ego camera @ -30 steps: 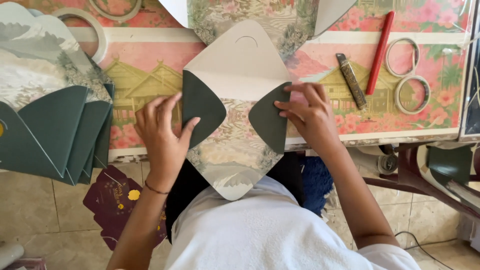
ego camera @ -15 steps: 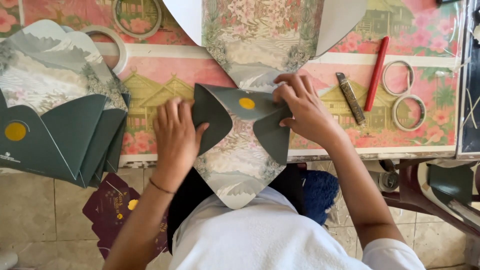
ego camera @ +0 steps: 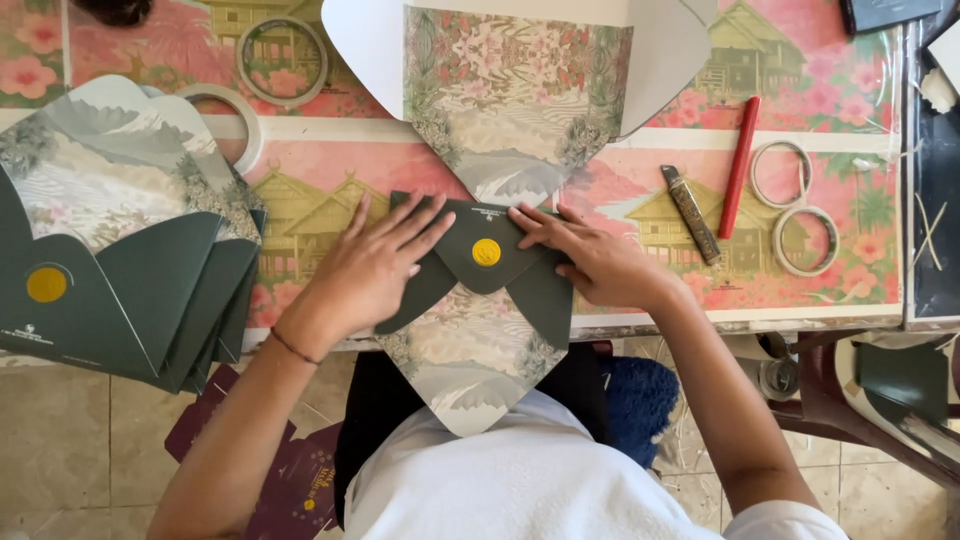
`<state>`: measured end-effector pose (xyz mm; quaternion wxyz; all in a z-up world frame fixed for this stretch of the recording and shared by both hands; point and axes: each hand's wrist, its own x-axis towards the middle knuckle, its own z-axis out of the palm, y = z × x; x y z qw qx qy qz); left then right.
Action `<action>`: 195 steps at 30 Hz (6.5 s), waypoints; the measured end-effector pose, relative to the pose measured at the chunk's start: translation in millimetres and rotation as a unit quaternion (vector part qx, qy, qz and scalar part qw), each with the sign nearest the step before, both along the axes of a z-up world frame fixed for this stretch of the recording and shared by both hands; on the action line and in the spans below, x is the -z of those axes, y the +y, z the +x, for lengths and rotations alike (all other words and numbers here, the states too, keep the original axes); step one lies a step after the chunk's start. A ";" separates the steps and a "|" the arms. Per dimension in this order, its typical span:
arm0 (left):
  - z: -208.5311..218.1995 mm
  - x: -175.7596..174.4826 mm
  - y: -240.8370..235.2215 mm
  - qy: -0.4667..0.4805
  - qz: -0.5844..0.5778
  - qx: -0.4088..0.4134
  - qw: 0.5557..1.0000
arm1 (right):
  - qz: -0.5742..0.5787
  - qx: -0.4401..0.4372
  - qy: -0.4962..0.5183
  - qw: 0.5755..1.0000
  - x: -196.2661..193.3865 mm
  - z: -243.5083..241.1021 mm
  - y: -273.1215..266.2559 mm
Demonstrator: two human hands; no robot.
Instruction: The person sits and folds a stack of decorative paper envelopes. They pick up each envelope, fold the side flaps inward, and then fold the bottom flap up to close it. The completed envelopes are placed in a pile to the left.
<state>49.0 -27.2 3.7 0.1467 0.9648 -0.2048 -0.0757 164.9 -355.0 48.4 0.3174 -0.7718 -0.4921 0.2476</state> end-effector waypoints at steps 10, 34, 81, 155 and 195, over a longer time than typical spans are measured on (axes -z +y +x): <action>-10.3 19.9 -31.3 -0.154 0.012 -0.099 0.983 | -0.046 0.008 -0.297 0.954 46.9 -82.9 25.1; -156.7 -53.5 106.0 -0.270 -0.287 -0.549 0.737 | 0.041 0.137 -0.358 0.923 24.0 -10.7 21.7; -29.6 10.0 -8.5 -0.249 -0.004 -0.231 0.940 | -0.016 0.397 -0.318 0.861 51.2 -77.4 -29.4; -70.2 5.5 11.2 -0.123 -0.043 -0.074 0.989 | -0.103 0.101 -0.186 0.972 29.5 -76.3 -57.4; 8.6 -17.6 -12.0 -0.141 -0.031 -0.164 0.976 | -0.028 0.052 -0.042 0.997 0.6 -6.3 -9.3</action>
